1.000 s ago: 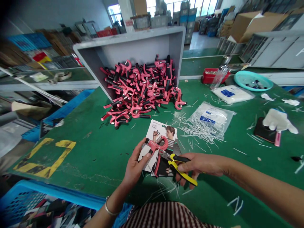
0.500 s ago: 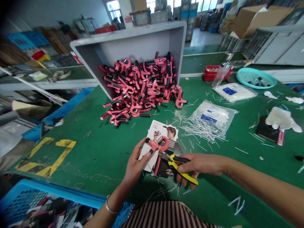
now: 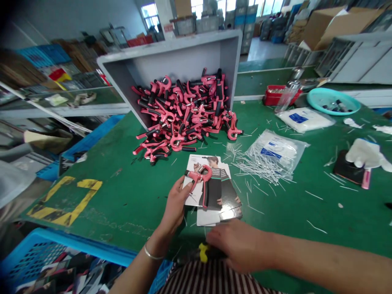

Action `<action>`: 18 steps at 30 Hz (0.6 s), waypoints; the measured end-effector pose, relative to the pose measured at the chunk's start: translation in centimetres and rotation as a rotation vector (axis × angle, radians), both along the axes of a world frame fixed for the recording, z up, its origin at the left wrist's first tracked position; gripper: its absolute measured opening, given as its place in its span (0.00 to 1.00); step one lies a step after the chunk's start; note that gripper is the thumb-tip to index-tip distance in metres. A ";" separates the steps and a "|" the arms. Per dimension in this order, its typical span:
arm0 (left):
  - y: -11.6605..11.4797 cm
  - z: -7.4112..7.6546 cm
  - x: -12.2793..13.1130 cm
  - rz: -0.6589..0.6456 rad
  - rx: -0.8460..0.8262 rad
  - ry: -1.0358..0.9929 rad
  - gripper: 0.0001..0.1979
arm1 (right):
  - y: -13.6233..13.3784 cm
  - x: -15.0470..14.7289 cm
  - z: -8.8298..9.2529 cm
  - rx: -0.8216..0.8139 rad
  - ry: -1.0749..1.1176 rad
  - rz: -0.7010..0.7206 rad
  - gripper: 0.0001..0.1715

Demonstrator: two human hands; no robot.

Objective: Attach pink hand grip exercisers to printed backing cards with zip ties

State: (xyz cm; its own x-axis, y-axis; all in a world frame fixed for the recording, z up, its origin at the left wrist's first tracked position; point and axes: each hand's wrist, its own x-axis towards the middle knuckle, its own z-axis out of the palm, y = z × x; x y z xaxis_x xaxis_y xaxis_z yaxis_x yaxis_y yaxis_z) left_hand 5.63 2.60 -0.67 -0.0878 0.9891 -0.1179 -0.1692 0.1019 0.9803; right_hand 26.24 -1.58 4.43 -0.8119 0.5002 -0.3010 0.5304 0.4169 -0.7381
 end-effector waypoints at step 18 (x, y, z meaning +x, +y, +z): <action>-1.3 1.2 0.8 0.044 -0.049 -0.466 0.16 | -1.5 -2.7 -3.2 -1.423 0.857 -0.365 0.23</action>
State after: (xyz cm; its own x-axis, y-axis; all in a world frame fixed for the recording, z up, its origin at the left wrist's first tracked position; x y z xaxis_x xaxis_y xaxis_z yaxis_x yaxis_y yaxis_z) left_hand 6.38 1.34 0.50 -0.0558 0.9780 -0.2009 -0.5953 0.1290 0.7931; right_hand 23.52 -3.07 1.20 -0.8799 0.4254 -0.2118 -0.2781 -0.8224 -0.4964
